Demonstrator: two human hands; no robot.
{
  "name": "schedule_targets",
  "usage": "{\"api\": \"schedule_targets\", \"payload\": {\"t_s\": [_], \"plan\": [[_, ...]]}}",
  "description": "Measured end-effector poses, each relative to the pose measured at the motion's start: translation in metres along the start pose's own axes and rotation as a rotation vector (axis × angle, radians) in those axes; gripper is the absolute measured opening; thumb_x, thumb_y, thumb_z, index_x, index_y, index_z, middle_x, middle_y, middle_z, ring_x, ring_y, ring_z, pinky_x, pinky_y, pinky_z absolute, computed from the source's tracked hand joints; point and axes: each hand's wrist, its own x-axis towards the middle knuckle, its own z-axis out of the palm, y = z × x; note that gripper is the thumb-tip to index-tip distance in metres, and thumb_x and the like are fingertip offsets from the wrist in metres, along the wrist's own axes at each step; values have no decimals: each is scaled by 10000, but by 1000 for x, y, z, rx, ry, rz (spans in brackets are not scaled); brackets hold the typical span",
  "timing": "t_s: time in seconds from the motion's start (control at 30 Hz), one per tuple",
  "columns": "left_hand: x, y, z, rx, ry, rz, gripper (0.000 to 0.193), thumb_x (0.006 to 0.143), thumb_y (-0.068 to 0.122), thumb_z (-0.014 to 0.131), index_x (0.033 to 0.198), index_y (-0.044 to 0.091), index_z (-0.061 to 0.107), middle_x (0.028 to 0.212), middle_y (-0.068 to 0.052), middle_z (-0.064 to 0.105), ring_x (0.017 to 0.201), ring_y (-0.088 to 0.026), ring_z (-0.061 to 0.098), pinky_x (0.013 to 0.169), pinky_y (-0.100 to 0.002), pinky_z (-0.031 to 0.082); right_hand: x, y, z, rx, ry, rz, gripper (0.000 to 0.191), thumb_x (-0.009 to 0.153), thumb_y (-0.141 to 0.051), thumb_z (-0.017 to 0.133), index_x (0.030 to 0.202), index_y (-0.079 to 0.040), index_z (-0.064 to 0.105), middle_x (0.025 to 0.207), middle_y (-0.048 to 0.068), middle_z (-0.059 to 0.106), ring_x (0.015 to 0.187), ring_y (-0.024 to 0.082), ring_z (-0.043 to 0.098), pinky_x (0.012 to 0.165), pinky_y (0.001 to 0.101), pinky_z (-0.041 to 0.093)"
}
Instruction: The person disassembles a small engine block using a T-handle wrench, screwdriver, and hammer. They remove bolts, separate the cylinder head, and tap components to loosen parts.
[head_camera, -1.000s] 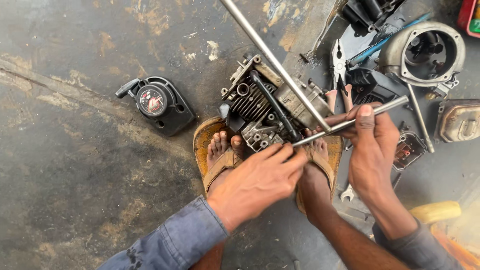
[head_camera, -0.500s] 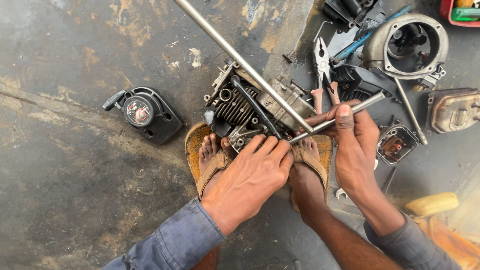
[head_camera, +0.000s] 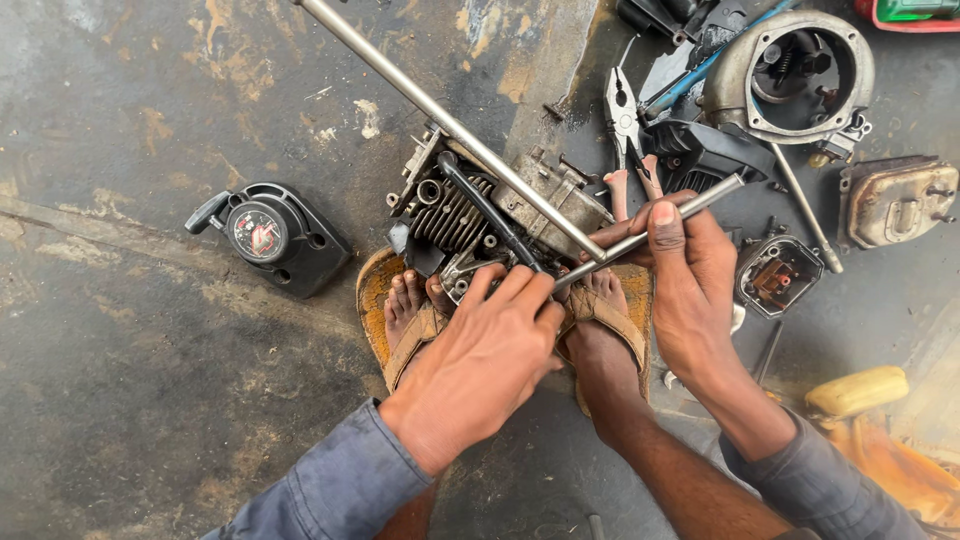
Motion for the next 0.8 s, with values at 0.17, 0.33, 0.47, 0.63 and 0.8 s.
{"api": "schedule_targets", "payload": {"t_s": [0.17,0.33,0.47,0.63,0.8], "plan": [[4,-4,3,-145,10,-93,159,791,-7,652,934,-57,701,949,-162,628,1025,-295,567,990,-436,406,0,0,2,9,-3,-9,346,1139,-338,447,1044,-16,526,973,152,720,904,193,733,831,343,631],[4,-4,-7,-118,55,-28,265,676,-23,655,933,-71,700,942,-171,638,1020,-321,568,983,-445,401,-1,1,2,0,-8,-20,357,1134,-352,453,1051,-14,532,973,148,715,909,193,737,842,342,633],[4,0,-12,-130,-15,-4,269,678,-17,665,942,-50,703,997,-156,650,1045,-306,586,953,-455,413,-1,3,3,16,0,-12,366,1130,-360,455,1037,-15,534,962,146,725,901,183,732,827,339,630],[4,6,-9,-4,-49,4,311,676,-24,684,983,-63,693,1021,-161,645,1084,-314,602,1013,-454,425,-1,4,4,11,-7,-4,372,1123,-364,456,1028,-13,536,957,147,731,895,184,738,823,339,630],[6,5,-6,-51,-105,-51,286,684,-46,663,969,-45,685,997,-159,641,1063,-319,606,1001,-440,428,0,3,5,16,-4,-7,375,1122,-367,450,1042,-13,543,950,146,736,891,175,731,823,335,630]]}}
